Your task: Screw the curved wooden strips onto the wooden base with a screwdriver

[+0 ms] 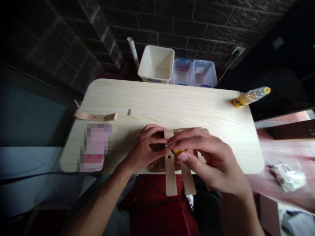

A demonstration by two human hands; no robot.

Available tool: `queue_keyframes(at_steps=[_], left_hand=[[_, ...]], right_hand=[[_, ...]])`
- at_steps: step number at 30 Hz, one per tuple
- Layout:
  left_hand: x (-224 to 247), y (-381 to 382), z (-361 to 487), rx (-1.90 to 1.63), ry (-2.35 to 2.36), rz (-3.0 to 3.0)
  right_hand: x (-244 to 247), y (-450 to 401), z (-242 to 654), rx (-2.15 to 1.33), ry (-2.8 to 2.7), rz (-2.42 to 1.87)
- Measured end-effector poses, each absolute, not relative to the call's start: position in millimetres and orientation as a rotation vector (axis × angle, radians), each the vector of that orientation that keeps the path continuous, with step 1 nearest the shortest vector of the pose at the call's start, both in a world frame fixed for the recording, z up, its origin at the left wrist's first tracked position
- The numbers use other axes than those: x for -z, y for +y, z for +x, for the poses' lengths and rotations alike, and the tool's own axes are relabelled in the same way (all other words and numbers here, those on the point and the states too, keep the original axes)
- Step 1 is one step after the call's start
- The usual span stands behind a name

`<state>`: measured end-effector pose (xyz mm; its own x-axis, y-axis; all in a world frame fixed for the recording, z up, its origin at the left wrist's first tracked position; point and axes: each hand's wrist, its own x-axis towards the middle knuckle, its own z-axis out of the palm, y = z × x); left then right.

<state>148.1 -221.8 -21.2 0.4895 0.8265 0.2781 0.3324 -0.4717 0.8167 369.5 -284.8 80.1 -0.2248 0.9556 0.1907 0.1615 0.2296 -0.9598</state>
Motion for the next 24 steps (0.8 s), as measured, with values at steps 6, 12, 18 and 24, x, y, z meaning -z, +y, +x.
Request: queue_keyframes(at_steps=[6,12,18,24], left_hand=[[19.2,-221.1,145.8,-0.826,0.935,2.019],[22.4,-220.9,145.1,-0.873,0.913,2.039],[22.3,-219.9,144.8,-0.864,0.879,2.038],[21.0,-220.5,144.7,-0.849,0.883,2.028]], right_hand=[[-81.6,-284.2,367.2,-1.054,-1.641,-1.064],[-81.4,-286.8,369.6,-1.098,-1.635,-1.077],[-76.7,-285.3,370.3,-1.059,-1.627,-1.036],[-78.2,-289.6,365.6,-1.025,-1.602,-1.046]])
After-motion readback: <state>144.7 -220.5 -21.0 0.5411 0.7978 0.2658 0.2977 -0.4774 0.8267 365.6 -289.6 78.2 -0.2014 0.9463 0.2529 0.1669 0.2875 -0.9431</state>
